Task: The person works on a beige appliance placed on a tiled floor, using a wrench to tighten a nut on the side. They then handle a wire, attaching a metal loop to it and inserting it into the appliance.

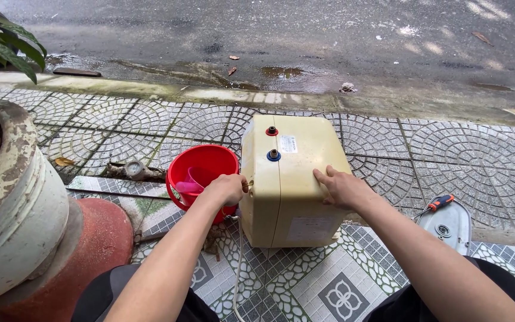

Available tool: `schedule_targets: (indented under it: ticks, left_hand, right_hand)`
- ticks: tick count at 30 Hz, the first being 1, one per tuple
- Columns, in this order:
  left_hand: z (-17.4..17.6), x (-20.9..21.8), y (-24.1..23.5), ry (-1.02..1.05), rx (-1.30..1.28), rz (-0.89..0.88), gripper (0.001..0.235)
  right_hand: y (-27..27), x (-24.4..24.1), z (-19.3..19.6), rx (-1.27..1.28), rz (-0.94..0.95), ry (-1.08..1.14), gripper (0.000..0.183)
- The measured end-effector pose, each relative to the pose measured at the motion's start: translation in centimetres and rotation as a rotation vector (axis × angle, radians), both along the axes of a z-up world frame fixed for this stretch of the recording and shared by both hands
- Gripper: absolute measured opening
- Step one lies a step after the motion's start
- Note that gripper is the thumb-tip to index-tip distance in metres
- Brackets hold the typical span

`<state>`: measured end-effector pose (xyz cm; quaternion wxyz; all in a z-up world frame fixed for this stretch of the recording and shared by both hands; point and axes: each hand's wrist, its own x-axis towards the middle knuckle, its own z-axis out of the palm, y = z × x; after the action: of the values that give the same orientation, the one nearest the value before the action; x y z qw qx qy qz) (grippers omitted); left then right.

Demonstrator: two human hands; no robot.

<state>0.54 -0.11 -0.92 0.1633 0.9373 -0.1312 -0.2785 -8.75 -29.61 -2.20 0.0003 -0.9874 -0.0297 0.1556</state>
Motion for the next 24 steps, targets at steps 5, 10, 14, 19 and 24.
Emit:
schedule_targets:
  ticks: [5,10,14,19,24]
  left_hand:
    - [0.9,-0.5,0.0,0.010,0.000,0.005,0.034]
    - [0.7,-0.5,0.0,0.014,-0.001,-0.002,0.033]
    - [-0.4,0.1,0.0,0.019,-0.002,-0.008,0.032]
    - [-1.1,0.4,0.2,0.019,-0.022,0.014,0.033]
    - [-0.3,-0.4,0.3,-0.014,-0.028,0.019,0.028]
  right_hand:
    - [0.2,-0.1,0.2,-0.006,0.015,-0.015,0.086]
    - [-0.2,0.3,-0.4,-0.007,0.027,-0.024,0.087]
    - [-0.7,0.6,-0.7,-0.016,-0.020,-0.025,0.090]
    - [-2.4,2.0,-2.2,0.025,-0.077,-0.088,0.091]
    - [-3.4,1.7,-3.1,0.037,-0.153,-0.186,0.109]
